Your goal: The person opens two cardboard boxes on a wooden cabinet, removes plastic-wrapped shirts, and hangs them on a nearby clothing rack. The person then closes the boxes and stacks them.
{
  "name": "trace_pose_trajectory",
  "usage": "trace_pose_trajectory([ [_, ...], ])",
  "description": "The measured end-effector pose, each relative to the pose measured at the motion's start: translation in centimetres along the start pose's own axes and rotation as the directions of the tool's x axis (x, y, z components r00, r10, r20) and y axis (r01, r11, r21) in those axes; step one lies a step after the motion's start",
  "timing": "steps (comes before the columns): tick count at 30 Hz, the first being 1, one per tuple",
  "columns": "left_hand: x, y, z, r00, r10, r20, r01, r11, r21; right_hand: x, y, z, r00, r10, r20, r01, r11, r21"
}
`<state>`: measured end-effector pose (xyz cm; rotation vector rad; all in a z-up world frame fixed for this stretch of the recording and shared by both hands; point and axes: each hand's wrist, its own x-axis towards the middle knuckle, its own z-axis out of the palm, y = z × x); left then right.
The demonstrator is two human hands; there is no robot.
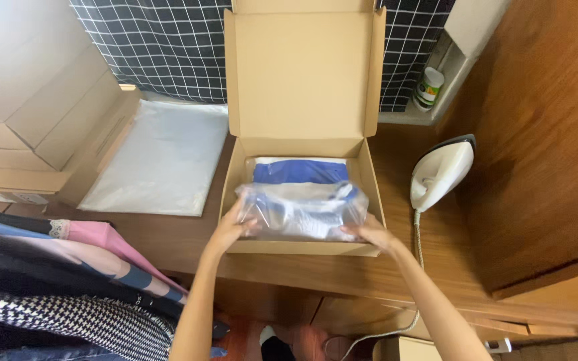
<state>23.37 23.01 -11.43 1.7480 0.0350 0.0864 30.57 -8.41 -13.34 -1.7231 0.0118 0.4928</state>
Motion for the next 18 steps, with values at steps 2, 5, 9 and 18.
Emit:
trace_pose_trajectory([
  [2, 0.9, -1.1, -0.3, 0.996, -0.094, 0.002, 0.094, 0.994, -0.056, 3.5, 4.5, -0.7, 0.999, 0.047, 0.001, -0.047, 0.998, 0.035],
  [5, 1.5, -2.4, -1.0, 0.979, -0.200, -0.036, 0.183, 0.944, -0.273, 4.6, 5.2, -1.3, 0.998, 0.062, 0.011, -0.063, 0.994, 0.087],
  [9, 1.6, -1.0, -1.0, 0.971, -0.227, -0.071, 0.143, 0.798, -0.585, -2.1, -0.5, -0.4, 0.964, -0.263, 0.045, 0.209, 0.848, 0.488],
  [18, 0.7, 4.3, -1.1, 0.956, -0.207, -0.206, 0.054, 0.819, -0.572, -2.5, -5.0, 1.3, 0.969, -0.240, 0.059, 0.062, 0.467, 0.882],
])
